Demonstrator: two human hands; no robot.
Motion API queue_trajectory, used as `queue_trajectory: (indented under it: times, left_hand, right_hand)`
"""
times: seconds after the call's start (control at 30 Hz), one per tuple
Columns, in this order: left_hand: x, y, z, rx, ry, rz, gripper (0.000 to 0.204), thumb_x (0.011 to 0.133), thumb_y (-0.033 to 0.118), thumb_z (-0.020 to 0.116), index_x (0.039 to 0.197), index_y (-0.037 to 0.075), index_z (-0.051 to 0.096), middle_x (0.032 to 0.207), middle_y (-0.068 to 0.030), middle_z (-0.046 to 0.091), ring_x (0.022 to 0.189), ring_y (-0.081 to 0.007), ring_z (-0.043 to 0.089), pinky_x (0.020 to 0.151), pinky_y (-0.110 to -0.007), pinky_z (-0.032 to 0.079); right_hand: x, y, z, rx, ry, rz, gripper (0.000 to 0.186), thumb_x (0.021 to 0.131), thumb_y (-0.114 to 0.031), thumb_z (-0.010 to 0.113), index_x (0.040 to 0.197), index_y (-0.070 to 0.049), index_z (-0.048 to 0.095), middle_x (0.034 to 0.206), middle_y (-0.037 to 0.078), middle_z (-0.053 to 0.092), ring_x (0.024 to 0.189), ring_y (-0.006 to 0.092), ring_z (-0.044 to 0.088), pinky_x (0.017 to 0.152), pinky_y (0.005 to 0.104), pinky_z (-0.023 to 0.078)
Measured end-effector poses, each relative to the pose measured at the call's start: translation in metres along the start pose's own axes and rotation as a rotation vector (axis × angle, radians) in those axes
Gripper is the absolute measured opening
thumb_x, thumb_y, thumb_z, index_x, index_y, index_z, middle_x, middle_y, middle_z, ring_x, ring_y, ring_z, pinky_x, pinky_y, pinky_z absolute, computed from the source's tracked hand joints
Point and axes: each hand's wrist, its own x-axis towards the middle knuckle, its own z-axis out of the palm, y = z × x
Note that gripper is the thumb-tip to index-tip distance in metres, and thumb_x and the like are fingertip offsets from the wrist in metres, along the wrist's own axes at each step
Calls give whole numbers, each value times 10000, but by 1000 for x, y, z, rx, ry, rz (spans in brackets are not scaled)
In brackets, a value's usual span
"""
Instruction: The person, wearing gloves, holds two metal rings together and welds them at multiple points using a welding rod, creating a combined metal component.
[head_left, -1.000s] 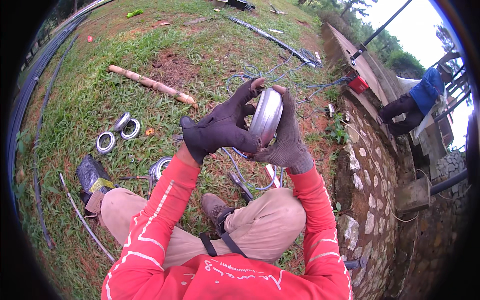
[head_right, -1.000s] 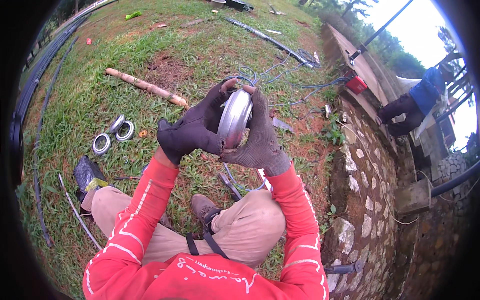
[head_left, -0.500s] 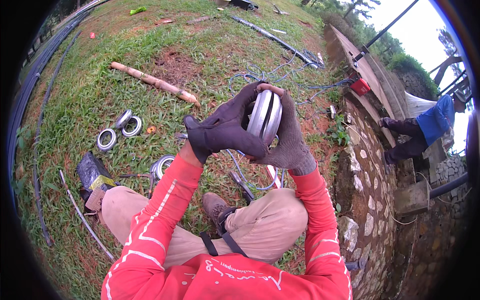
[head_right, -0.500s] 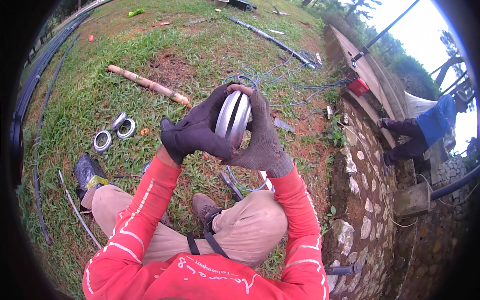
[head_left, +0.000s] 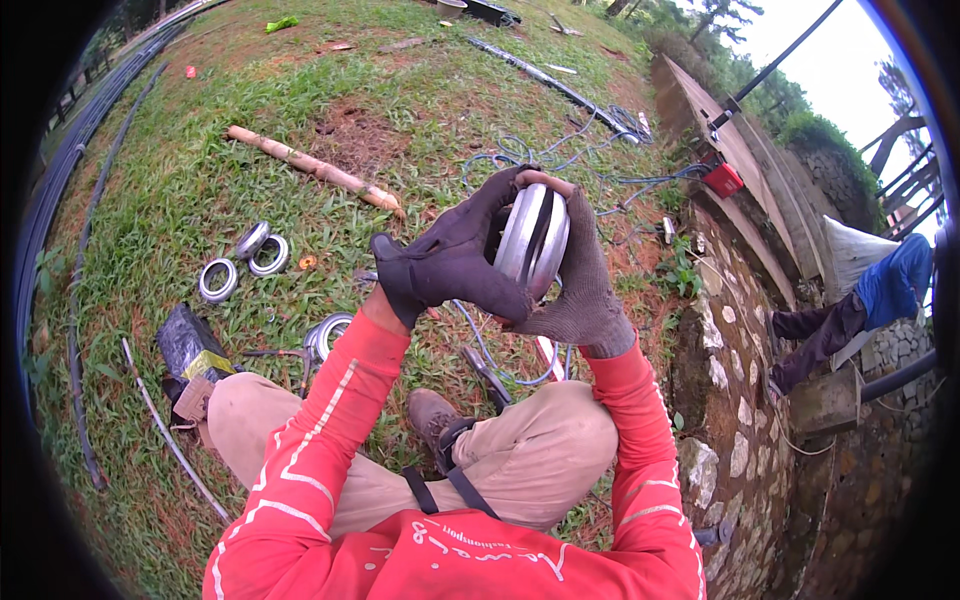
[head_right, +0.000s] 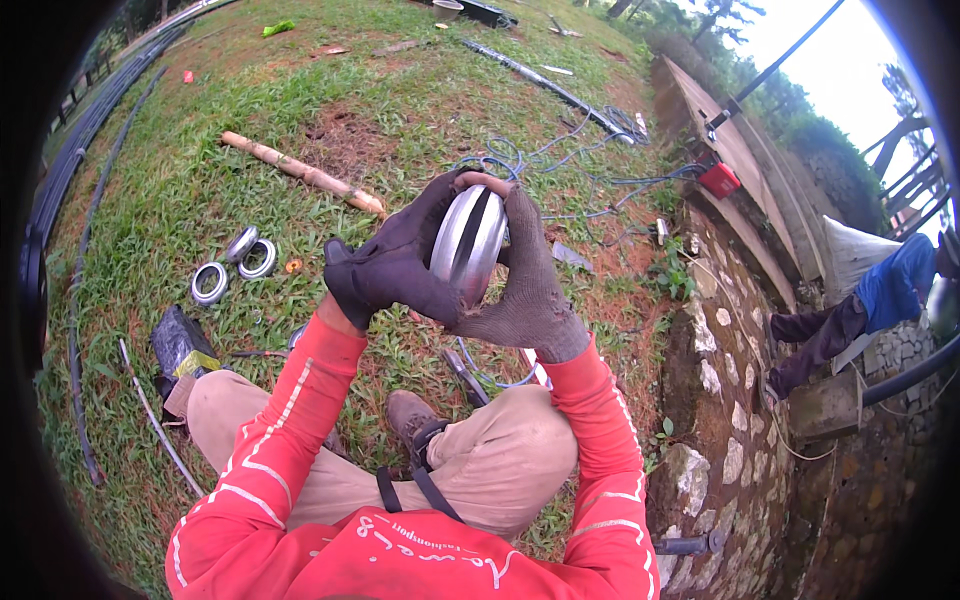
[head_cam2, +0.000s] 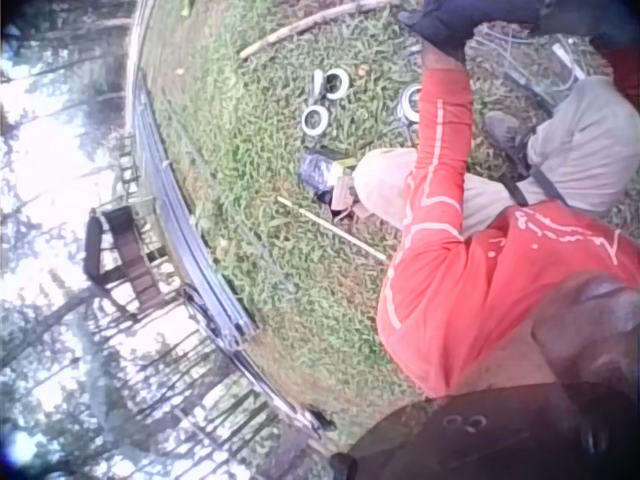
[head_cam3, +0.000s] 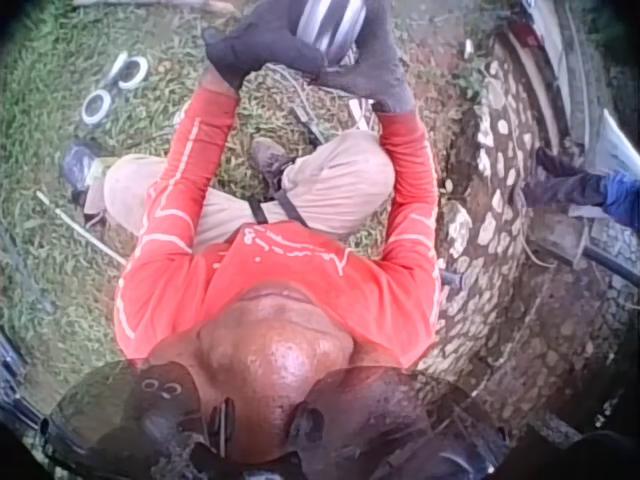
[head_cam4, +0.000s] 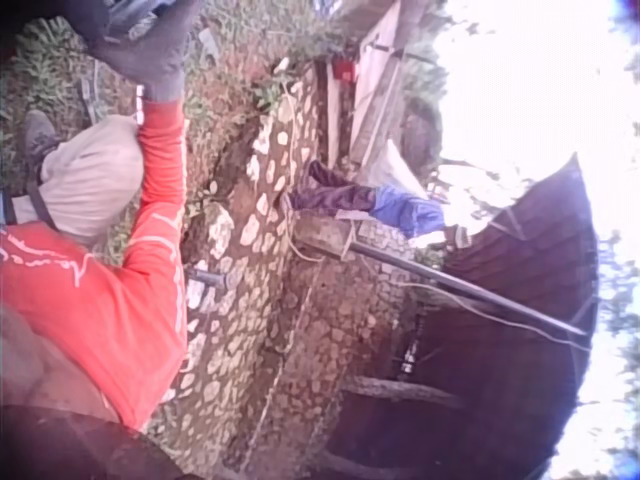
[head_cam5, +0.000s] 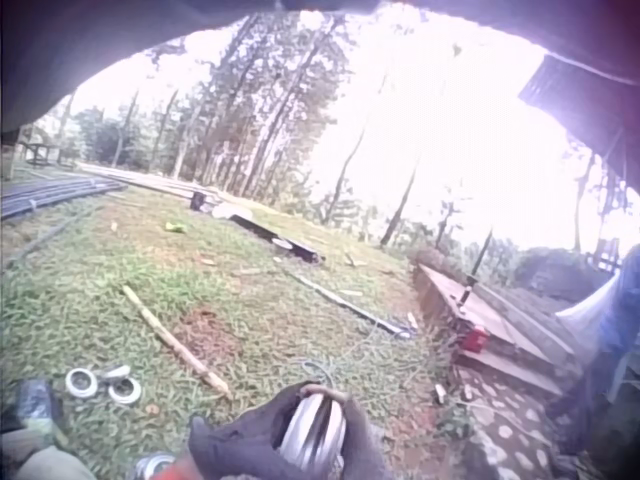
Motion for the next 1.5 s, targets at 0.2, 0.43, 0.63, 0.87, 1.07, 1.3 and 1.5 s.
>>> queue_trajectory:
  times: [0.2,0.43,0.63,0.87,1.07,1.3,1.5]
  left_hand:
    - [-1,15,6,-124,26,-1,1338,530,154,1045,1678,125,357,1557,-55,535,1437,-236,547,1203,-419,463]
    - [3,-10,-4,-75,-18,63,1336,571,155,1062,1692,157,334,1502,-97,589,1348,-254,624,1117,-453,554]
    - [-4,-6,-2,-8,-15,-9,1201,679,158,1017,1688,160,364,1577,-32,528,1430,-196,543,1212,-412,466]
    - [0,-11,4,-24,-31,50,1221,676,164,1012,1701,158,350,1582,-43,526,1442,-192,529,1221,-405,450]
    - [-4,-8,-2,65,17,29,1265,647,217,1022,1708,141,336,1586,-58,527,1463,-215,524,1219,-416,456]
    - [-5,-13,-7,247,-43,60,1294,635,209,1012,1715,130,305,1565,-106,541,1413,-256,581,1192,-449,489]
    - [2,-24,-10,-81,-40,-17,1260,676,234,963,1732,131,282,1595,-121,509,1412,-294,588,1186,-477,500]
  right_hand:
    - [-18,5,-9,41,89,175,1500,558,-378,1110,1721,-46,223,1669,152,386,1552,309,443,1271,467,382]
    - [-14,1,-6,-91,79,79,1419,566,-334,1096,1700,-59,287,1627,138,425,1516,308,483,1187,471,495]
    - [4,-9,-2,-61,36,15,1246,601,-258,1045,1644,-84,388,1579,113,490,1466,296,523,1100,446,553]
    - [-1,-4,-4,-112,53,-7,1206,631,-261,1026,1642,-81,394,1568,121,502,1459,290,526,1066,432,562]
    - [1,-4,2,-81,56,24,1202,630,-267,1031,1638,-86,402,1557,118,514,1459,290,527,1056,432,571]
    - [-1,-1,3,-44,28,67,1172,616,-268,1037,1606,-107,431,1535,111,527,1419,277,565,1038,432,588]
    - [-18,25,0,11,16,176,1430,556,-373,1121,1697,-112,301,1623,132,467,1495,322,524,1098,490,581]
